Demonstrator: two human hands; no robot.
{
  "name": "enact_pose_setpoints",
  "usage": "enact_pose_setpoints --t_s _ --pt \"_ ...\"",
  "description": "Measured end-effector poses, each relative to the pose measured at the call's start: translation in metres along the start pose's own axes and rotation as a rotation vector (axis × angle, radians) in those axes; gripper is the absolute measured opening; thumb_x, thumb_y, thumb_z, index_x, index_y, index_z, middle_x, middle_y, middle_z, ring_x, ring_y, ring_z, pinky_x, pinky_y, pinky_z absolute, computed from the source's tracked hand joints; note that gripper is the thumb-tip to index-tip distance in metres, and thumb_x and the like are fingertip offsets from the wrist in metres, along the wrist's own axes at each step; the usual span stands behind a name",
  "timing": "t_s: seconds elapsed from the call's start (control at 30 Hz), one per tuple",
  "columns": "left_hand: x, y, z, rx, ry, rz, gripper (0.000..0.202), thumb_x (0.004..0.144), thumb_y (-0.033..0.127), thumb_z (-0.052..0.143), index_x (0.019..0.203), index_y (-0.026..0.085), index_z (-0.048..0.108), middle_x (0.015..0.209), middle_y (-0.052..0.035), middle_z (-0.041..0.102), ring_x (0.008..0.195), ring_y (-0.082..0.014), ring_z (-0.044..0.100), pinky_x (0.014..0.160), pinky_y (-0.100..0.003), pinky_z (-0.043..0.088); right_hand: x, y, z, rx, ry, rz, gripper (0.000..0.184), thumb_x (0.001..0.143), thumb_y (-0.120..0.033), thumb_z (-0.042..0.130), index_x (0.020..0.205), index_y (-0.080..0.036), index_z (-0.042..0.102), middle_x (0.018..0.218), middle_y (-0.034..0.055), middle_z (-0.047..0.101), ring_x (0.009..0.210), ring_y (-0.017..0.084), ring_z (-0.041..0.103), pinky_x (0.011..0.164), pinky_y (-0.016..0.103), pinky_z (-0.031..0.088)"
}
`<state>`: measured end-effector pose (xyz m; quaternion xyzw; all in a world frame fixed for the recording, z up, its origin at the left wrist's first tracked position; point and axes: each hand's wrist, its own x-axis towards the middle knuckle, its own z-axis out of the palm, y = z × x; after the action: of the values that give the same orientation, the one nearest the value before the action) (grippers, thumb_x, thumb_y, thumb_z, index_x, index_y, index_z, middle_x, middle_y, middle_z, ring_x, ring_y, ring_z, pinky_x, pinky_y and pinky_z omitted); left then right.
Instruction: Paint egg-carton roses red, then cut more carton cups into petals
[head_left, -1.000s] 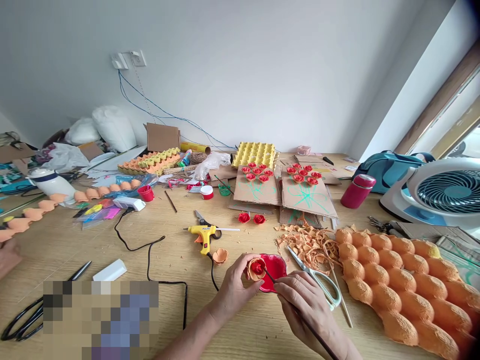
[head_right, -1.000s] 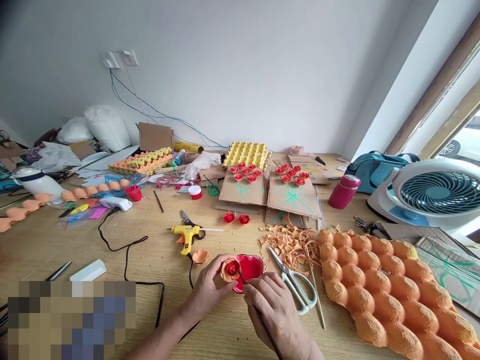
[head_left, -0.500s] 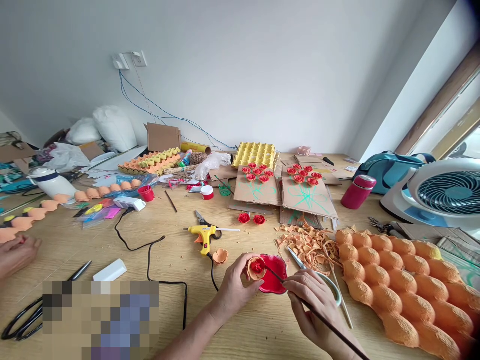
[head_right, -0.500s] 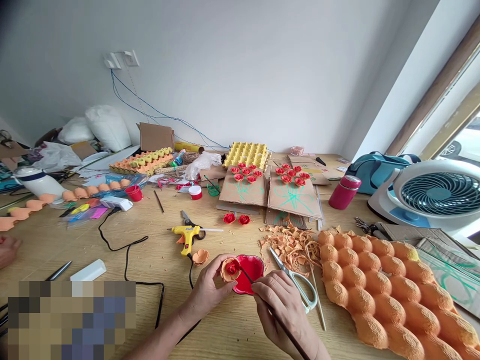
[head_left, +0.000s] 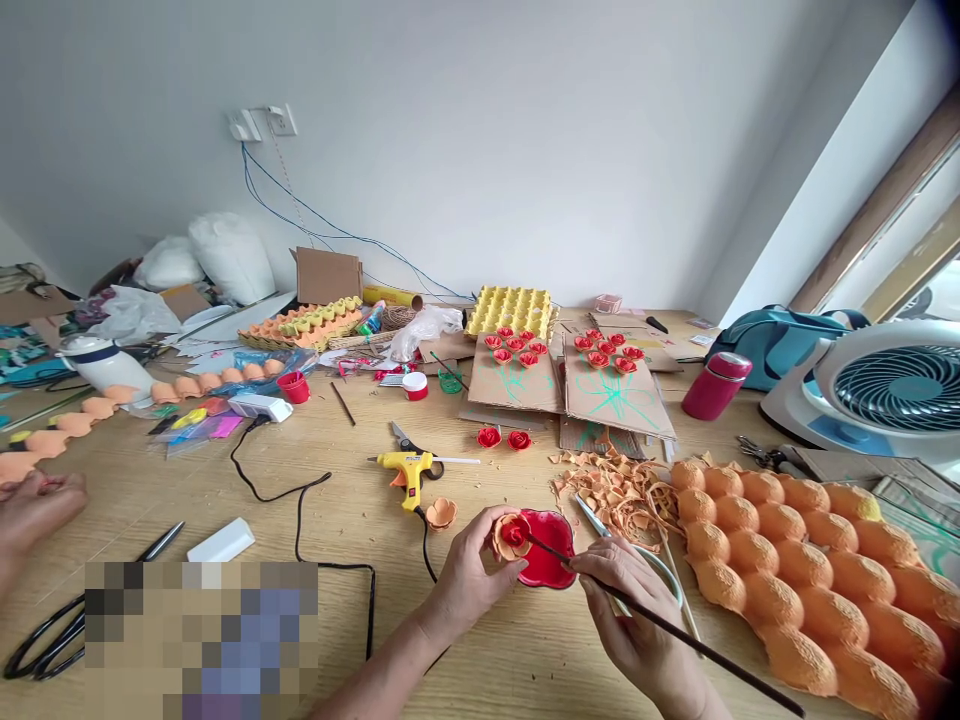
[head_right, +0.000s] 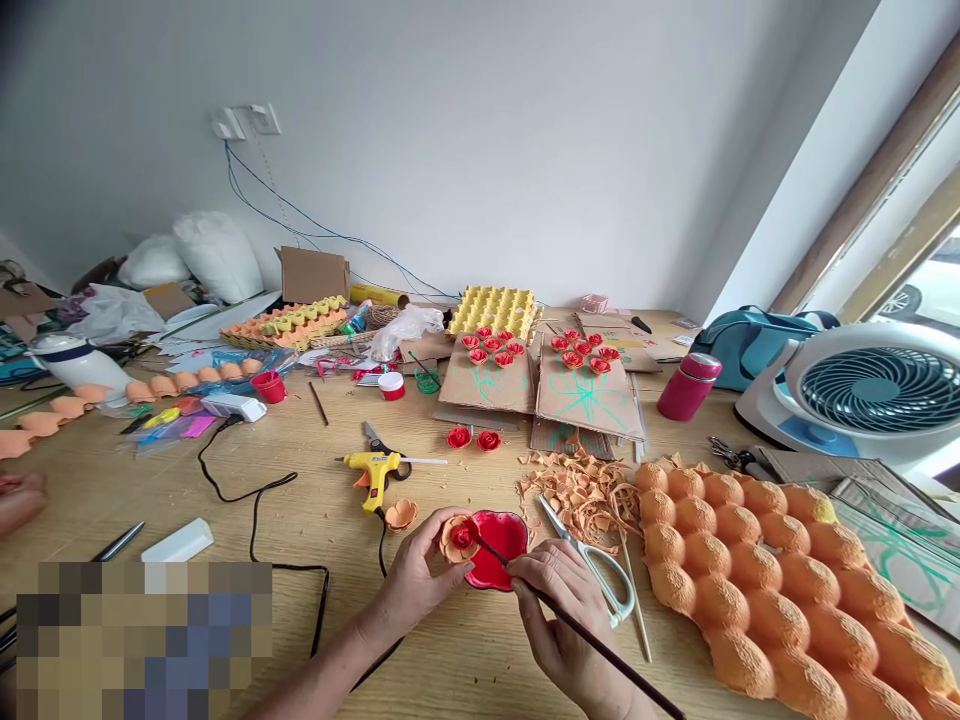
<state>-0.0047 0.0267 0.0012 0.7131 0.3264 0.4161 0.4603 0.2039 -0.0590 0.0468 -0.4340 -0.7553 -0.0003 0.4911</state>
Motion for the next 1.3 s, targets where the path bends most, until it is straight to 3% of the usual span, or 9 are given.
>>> enact_pose_setpoints --t_s 0.2,0.7,0.87,1.13,1.3 --pt "0.0 0.001 0.0 -0.016 -0.028 -0.006 0.045 0.082 0.022 0.076 0.124 0.019 0.06 0.122 -0.0102 0.07 0.11 -0.0251 0.068 0.095 -0.032 0.054 0.0 0.001 0.001 0.039 0.062 0.006 0.026 0.094 -0.005 0.054 0.111 -0.023 0.062 0.086 0.0042 0.071 0.081 0.018 0.068 0.078 0.032 0.056" --pt "0.002 0.003 0.001 -0.105 0.026 -0.044 0.044 0.08 0.025 0.076 0.12 0.018 0.061 0.116 -0.0097 0.07 0.108 -0.0249 0.067 0.094 -0.033 0.054 -0.004 0.003 0.003 0.086 0.013 0.08 0.019 0.098 -0.01 0.053 0.107 -0.023 0.061 0.084 0.0032 0.067 0.076 0.017 0.064 0.076 0.031 0.054" --pt "0.003 0.007 0.002 -0.07 0.064 -0.071 0.046 0.078 0.031 0.077 0.118 0.018 0.06 0.111 -0.0088 0.07 0.103 -0.0239 0.066 0.088 -0.031 0.056 0.0 -0.001 -0.003 0.09 0.083 0.081 0.016 0.099 -0.013 0.05 0.103 -0.023 0.062 0.081 0.0022 0.068 0.073 0.016 0.065 0.071 0.029 0.054" --pt "-0.018 0.006 -0.003 0.124 0.271 -0.087 0.038 0.078 0.028 0.073 0.112 0.02 0.059 0.097 -0.0038 0.068 0.084 -0.0183 0.065 0.07 -0.027 0.053 -0.002 0.003 0.0 0.043 0.165 0.12 0.016 0.101 -0.021 0.05 0.109 -0.023 0.064 0.09 0.005 0.074 0.079 0.018 0.072 0.072 0.028 0.058" --pt "-0.034 0.005 -0.006 0.138 0.382 -0.118 0.044 0.073 0.022 0.073 0.114 0.019 0.058 0.104 -0.0061 0.07 0.09 -0.0201 0.068 0.077 -0.03 0.056 -0.009 0.013 0.012 0.073 0.143 0.156 0.017 0.102 -0.026 0.05 0.111 -0.022 0.064 0.093 0.0064 0.077 0.08 0.02 0.075 0.071 0.03 0.059"
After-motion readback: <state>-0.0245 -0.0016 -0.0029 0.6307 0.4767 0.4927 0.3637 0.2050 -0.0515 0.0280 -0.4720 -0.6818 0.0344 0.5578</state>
